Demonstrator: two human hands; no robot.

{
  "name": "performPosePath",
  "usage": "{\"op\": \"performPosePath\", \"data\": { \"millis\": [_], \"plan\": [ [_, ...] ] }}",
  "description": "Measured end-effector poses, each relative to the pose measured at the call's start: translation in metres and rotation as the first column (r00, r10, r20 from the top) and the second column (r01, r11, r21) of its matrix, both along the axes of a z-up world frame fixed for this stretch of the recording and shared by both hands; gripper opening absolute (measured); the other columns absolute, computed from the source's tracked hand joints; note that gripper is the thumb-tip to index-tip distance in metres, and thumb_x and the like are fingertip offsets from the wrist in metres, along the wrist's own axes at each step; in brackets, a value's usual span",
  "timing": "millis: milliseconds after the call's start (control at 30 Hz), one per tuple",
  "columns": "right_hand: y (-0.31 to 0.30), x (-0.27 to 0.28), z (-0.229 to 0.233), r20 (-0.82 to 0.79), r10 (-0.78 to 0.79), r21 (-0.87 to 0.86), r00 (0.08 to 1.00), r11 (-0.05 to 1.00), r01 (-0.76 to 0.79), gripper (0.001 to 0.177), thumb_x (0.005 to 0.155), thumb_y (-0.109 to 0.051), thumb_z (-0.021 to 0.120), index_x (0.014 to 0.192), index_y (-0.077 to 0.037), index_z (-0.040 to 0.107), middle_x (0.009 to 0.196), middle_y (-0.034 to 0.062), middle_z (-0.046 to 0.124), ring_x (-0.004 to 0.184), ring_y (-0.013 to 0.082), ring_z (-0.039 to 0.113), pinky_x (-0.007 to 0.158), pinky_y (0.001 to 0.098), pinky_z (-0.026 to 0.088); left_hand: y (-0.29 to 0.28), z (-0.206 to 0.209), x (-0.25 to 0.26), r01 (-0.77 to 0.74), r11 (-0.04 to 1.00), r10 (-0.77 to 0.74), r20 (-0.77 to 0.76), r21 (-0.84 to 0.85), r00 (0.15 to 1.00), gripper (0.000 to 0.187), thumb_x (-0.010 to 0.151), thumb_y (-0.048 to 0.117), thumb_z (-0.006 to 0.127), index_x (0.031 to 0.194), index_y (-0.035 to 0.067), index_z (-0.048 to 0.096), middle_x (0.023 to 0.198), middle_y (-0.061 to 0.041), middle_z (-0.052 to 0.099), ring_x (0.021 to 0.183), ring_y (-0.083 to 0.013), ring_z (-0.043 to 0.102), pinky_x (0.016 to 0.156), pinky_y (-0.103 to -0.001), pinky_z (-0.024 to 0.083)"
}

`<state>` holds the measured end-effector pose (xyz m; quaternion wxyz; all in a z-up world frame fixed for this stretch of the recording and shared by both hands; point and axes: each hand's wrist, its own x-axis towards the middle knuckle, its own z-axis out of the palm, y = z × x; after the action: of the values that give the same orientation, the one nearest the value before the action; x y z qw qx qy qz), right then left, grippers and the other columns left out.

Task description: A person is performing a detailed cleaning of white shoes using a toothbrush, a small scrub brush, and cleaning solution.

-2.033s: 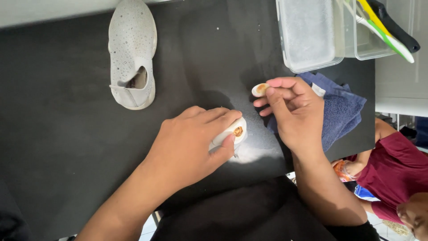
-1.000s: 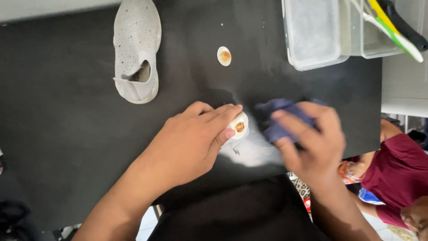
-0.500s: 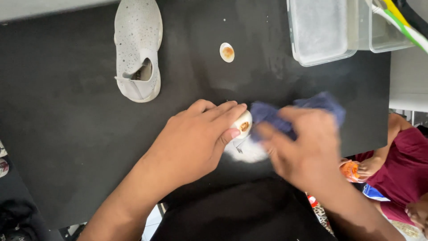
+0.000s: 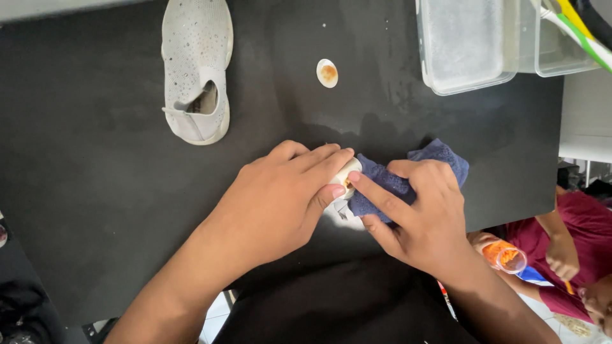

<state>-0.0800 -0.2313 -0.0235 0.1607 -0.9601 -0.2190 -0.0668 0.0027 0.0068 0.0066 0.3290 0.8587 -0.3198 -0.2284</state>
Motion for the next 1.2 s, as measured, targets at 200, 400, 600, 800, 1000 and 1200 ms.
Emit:
{"op": "performPosePath", "data": {
  "millis": [200, 400, 600, 800, 1000, 1200],
  "plan": [
    [-0.003, 0.002, -0.005, 0.066, 0.08, 0.033, 0.995, 0.996, -0.082, 0.037, 0.105, -0.042, 0.052, 0.137, -0.028, 0.065, 0.11, 0.0133, 0.057, 0.091, 0.0277, 0.06, 0.088, 0.0468, 0.048, 0.0, -0.004, -0.001, 0.003, 1.0, -0.003, 0.023, -0.007, 1.0, 0.044, 0.103, 0.029, 0.047, 0.143, 0.011, 0.056, 0.144, -0.002, 0.062, 0.106, -0.0285, 0.059, 0.064, -0.047, 0.057],
    [-0.003, 0.004, -0.003, 0.035, 0.063, 0.096, 0.997, 0.993, -0.066, 0.038, 0.104, -0.044, 0.051, 0.131, -0.026, 0.07, 0.109, 0.0137, 0.058, 0.092, 0.0293, 0.061, 0.091, 0.0464, 0.047, 0.0, -0.003, 0.0, 0.016, 1.0, -0.016, 0.021, 0.008, 1.0, 0.044, 0.103, 0.028, 0.048, 0.143, 0.012, 0.056, 0.145, -0.002, 0.062, 0.107, -0.0285, 0.059, 0.062, -0.047, 0.058],
    [-0.003, 0.003, -0.013, 0.077, 0.056, 0.115, 0.995, 0.991, -0.065, 0.037, 0.104, -0.044, 0.05, 0.128, -0.025, 0.071, 0.109, 0.0132, 0.057, 0.092, 0.0289, 0.061, 0.089, 0.0463, 0.048, 0.0, -0.006, -0.003, 0.004, 1.0, -0.002, 0.088, -0.016, 0.996, 0.042, 0.103, 0.027, 0.05, 0.141, 0.011, 0.057, 0.143, -0.003, 0.064, 0.103, -0.0277, 0.06, 0.066, -0.044, 0.057],
    [-0.003, 0.001, -0.021, 0.109, 0.056, 0.059, 0.992, 0.996, -0.063, 0.036, 0.104, -0.045, 0.051, 0.13, -0.024, 0.066, 0.112, 0.0151, 0.058, 0.093, 0.0305, 0.06, 0.087, 0.0495, 0.049, 0.0, -0.011, -0.006, -0.015, 1.0, 0.018, 0.122, -0.024, 0.992, 0.042, 0.103, 0.029, 0.051, 0.14, 0.011, 0.06, 0.142, -0.004, 0.065, 0.104, -0.0271, 0.06, 0.068, -0.044, 0.057],
    [-0.007, 0.004, -0.018, 0.041, 0.076, 0.042, 0.996, 0.996, -0.078, 0.036, 0.103, -0.047, 0.054, 0.13, -0.025, 0.065, 0.114, 0.0155, 0.057, 0.094, 0.0315, 0.058, 0.089, 0.0497, 0.048, 0.0, -0.01, -0.005, -0.001, 1.0, 0.003, 0.137, -0.013, 0.991, 0.042, 0.103, 0.028, 0.052, 0.14, 0.01, 0.06, 0.141, -0.003, 0.065, 0.103, -0.0261, 0.06, 0.07, -0.043, 0.056],
    [-0.014, 0.0, -0.032, 0.073, 0.062, 0.308, 0.995, 0.948, -0.081, 0.034, 0.101, -0.039, 0.052, 0.112, -0.012, 0.068, 0.113, 0.0203, 0.056, 0.09, 0.0377, 0.057, 0.088, 0.0531, 0.05, 0.0, -0.009, -0.004, 0.003, 1.0, -0.005, 0.09, 0.015, 0.996, 0.045, 0.103, 0.029, 0.049, 0.143, 0.012, 0.058, 0.144, -0.002, 0.063, 0.103, -0.0262, 0.059, 0.07, -0.044, 0.056]
  ]
}}
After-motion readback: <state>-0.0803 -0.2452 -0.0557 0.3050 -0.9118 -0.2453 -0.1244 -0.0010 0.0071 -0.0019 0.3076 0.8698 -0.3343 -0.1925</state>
